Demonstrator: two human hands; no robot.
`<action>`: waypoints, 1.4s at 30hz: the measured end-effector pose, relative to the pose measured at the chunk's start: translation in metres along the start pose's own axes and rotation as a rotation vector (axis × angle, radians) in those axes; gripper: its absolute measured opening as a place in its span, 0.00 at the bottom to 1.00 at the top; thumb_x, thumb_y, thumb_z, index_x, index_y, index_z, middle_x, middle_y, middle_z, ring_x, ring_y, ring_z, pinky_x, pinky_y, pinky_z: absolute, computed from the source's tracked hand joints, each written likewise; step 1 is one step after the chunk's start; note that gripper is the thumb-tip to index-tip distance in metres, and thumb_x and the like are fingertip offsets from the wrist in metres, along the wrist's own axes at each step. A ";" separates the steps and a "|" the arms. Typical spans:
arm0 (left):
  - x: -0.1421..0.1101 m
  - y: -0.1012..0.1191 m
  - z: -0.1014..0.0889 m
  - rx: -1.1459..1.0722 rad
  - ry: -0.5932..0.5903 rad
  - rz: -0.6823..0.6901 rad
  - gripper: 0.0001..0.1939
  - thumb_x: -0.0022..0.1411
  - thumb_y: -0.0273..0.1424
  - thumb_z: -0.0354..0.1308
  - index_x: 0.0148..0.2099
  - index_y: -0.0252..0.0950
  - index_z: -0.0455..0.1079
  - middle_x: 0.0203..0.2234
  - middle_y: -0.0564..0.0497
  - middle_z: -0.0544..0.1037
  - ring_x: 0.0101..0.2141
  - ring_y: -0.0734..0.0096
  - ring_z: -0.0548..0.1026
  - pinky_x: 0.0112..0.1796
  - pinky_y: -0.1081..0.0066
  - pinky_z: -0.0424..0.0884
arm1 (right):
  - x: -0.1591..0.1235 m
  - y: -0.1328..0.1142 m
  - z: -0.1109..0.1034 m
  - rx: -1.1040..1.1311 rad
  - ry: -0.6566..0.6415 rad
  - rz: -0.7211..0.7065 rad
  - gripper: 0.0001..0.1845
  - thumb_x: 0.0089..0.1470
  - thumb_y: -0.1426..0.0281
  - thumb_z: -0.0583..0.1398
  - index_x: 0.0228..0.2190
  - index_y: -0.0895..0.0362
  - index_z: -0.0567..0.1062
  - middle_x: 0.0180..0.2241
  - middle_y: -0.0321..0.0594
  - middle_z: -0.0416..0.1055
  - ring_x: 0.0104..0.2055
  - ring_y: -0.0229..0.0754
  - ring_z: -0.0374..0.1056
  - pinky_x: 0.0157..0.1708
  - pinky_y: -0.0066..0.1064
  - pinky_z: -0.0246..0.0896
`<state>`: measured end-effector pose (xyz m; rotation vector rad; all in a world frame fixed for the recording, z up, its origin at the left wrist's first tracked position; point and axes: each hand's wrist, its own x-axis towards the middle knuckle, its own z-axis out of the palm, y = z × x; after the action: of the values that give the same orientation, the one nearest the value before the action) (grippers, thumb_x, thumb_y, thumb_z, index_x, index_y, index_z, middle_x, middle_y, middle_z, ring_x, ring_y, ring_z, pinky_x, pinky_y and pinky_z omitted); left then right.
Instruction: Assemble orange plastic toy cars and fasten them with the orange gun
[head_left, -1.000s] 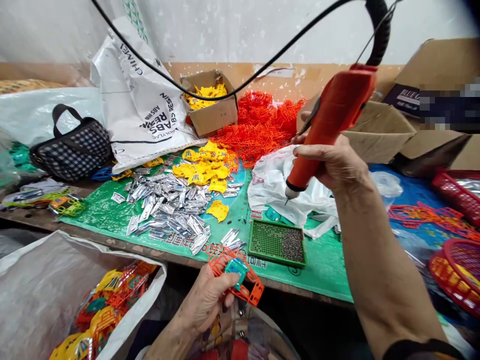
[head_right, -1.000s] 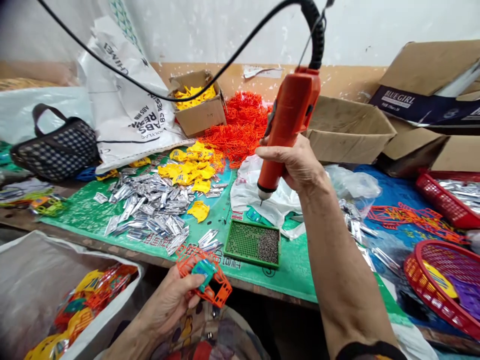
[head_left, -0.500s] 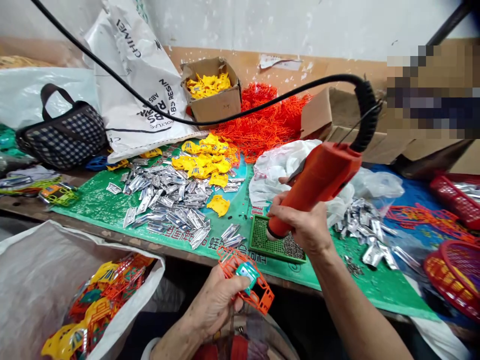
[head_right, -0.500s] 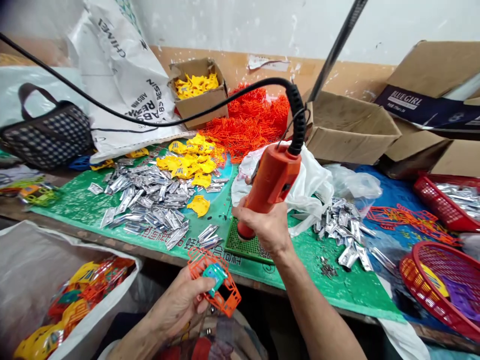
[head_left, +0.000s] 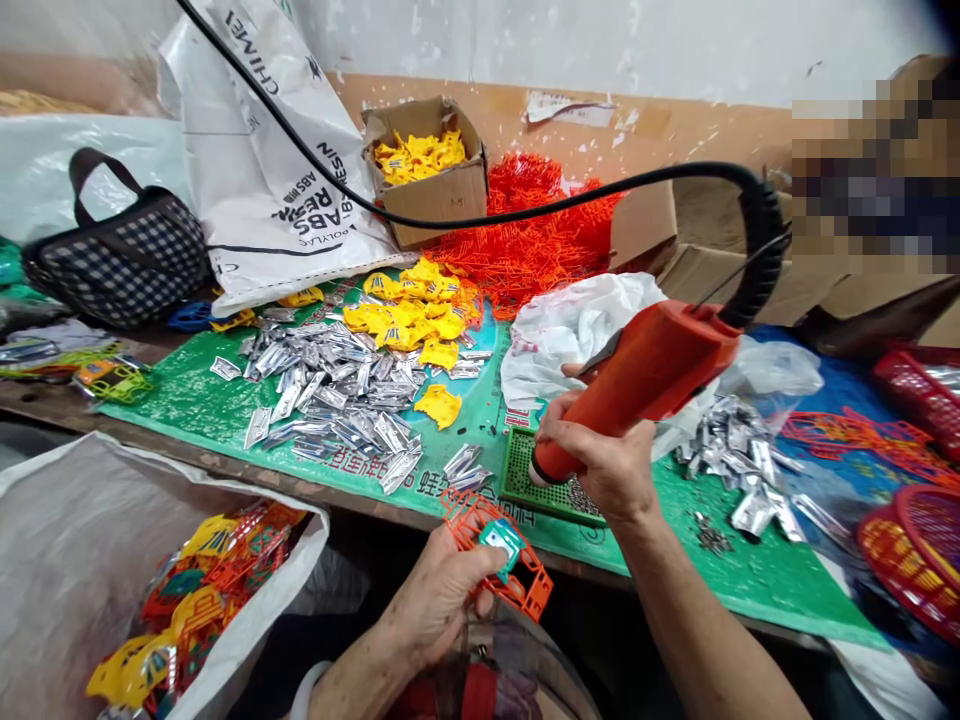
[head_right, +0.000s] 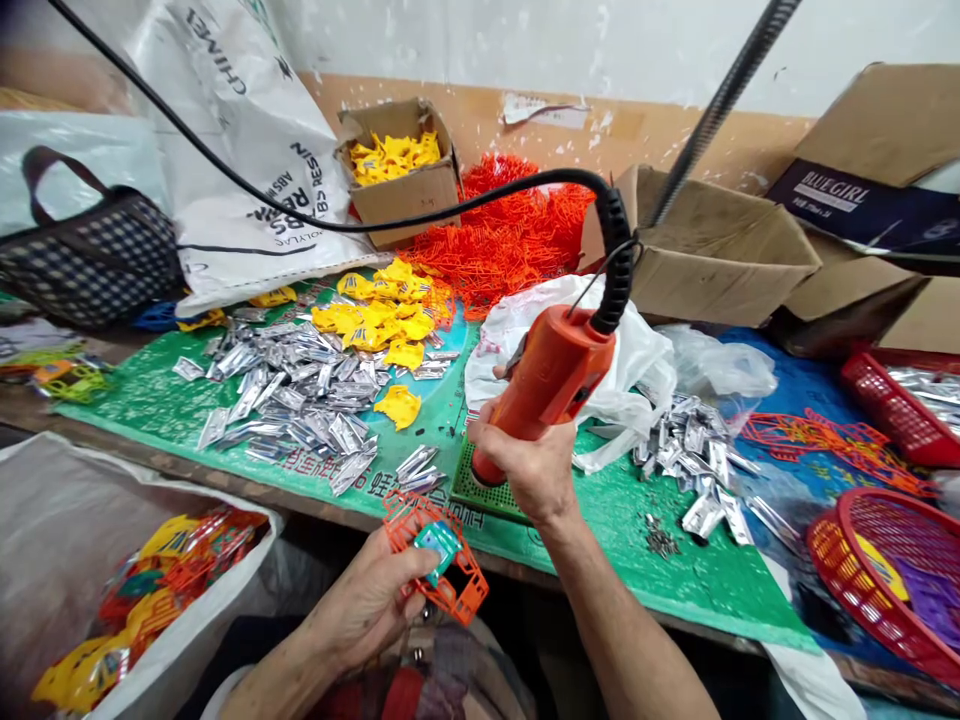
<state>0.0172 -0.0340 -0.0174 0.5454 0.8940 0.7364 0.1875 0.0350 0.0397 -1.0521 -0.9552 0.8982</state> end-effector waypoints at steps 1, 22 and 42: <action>0.000 0.000 0.001 -0.003 0.003 0.002 0.11 0.50 0.27 0.65 0.39 0.35 0.73 0.29 0.53 0.73 0.25 0.79 0.68 0.24 0.80 0.66 | 0.000 0.000 0.000 0.005 0.010 0.002 0.08 0.37 0.74 0.69 0.23 0.58 0.75 0.22 0.33 0.71 0.23 0.37 0.66 0.25 0.35 0.65; 0.002 -0.004 0.000 0.029 0.039 0.039 0.15 0.49 0.28 0.66 0.42 0.35 0.74 0.28 0.54 0.74 0.23 0.79 0.67 0.18 0.81 0.57 | -0.005 0.003 0.001 0.014 0.019 -0.047 0.11 0.35 0.76 0.68 0.25 0.57 0.74 0.23 0.32 0.72 0.24 0.37 0.66 0.26 0.33 0.64; 0.008 -0.012 -0.003 0.115 0.023 0.087 0.10 0.51 0.30 0.64 0.37 0.34 0.71 0.25 0.56 0.69 0.20 0.80 0.62 0.17 0.80 0.57 | -0.043 -0.046 0.010 0.298 -0.204 -0.056 0.31 0.44 0.77 0.66 0.50 0.48 0.70 0.26 0.31 0.73 0.26 0.39 0.69 0.30 0.35 0.69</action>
<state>0.0220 -0.0354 -0.0314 0.6821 0.9421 0.7747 0.1707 -0.0135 0.0778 -0.6868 -0.9778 1.0789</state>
